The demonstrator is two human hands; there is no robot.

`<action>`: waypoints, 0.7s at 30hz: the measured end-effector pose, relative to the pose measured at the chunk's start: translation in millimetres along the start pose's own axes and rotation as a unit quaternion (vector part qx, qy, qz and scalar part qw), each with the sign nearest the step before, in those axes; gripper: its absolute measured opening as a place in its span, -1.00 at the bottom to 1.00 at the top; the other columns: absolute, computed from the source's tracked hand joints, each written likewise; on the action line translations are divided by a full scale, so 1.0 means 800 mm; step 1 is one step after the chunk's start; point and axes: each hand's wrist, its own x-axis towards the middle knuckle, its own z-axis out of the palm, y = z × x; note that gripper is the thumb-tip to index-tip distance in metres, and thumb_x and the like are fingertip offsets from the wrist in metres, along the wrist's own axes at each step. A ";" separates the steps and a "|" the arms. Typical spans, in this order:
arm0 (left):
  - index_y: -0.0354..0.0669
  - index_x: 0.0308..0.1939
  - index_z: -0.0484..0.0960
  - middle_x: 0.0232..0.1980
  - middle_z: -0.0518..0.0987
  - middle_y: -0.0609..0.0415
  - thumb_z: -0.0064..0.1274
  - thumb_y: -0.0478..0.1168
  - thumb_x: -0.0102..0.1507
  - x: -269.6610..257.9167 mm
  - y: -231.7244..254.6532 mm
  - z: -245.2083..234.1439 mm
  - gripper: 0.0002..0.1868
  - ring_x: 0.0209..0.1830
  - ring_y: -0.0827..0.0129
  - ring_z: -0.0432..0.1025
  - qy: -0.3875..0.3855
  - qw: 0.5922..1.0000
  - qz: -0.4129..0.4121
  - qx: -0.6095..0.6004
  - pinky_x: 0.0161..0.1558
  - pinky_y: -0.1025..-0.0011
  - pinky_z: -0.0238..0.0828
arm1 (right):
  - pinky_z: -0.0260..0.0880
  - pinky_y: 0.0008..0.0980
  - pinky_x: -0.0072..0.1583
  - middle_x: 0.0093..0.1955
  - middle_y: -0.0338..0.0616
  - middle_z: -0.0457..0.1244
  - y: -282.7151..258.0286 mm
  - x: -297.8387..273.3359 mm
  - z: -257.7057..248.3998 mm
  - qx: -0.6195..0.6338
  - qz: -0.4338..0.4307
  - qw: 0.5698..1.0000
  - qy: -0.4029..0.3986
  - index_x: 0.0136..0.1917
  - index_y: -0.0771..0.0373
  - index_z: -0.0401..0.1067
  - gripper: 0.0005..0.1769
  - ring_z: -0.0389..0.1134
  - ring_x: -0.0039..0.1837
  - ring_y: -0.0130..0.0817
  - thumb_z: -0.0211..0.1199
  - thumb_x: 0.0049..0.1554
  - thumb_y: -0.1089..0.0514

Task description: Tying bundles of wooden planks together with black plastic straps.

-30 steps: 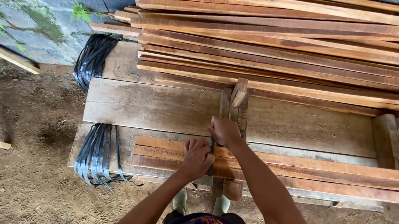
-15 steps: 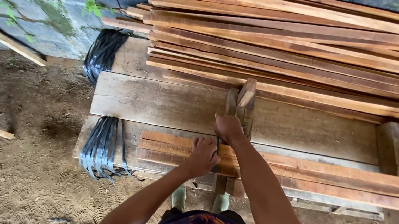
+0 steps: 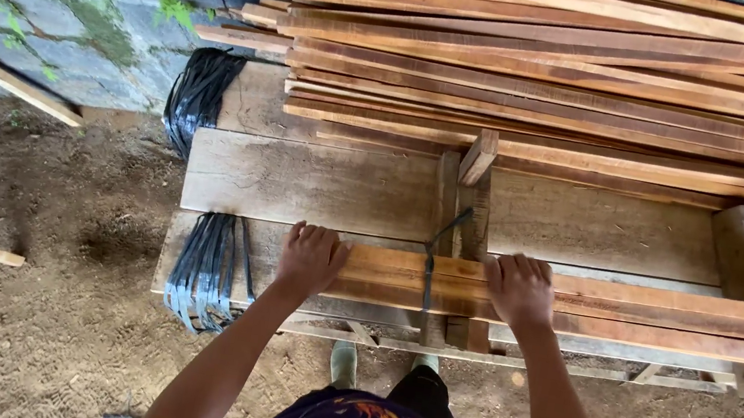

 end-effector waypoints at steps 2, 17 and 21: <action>0.05 -0.37 0.52 -0.38 0.54 0.11 -0.11 0.14 0.29 0.007 0.000 -0.005 -0.67 -0.18 0.18 0.57 0.004 1.000 0.001 0.001 0.10 0.11 0.39 | 0.40 -0.28 0.10 -0.32 -0.28 0.31 -0.003 0.002 -0.001 0.015 0.012 1.000 -0.009 -0.31 -0.07 0.41 -0.62 0.47 -0.12 -0.29 0.09 0.26 -0.22; -0.13 -0.24 0.59 -0.28 0.52 -0.09 -0.08 -0.26 0.41 -0.049 -0.060 -0.015 -0.83 -0.11 -0.12 0.47 0.190 0.910 -0.259 -0.263 0.01 0.00 0.37 | 0.36 -0.21 0.31 -0.09 -0.15 0.40 -0.003 -0.011 -0.027 0.086 0.055 0.995 0.020 -0.07 0.06 0.53 -0.72 0.46 0.09 -0.19 0.17 0.32 -0.11; -0.08 -0.17 0.68 0.13 0.49 0.01 -0.07 0.13 0.41 -0.139 -0.061 -0.002 -0.60 0.15 -0.09 0.34 0.033 0.912 -0.400 -0.083 0.14 0.00 0.34 | 0.20 -0.04 0.49 0.37 0.05 0.35 -0.032 -0.024 -0.077 0.059 0.058 0.997 0.012 0.34 0.19 0.51 -0.51 0.33 0.45 -0.04 0.06 0.34 -0.13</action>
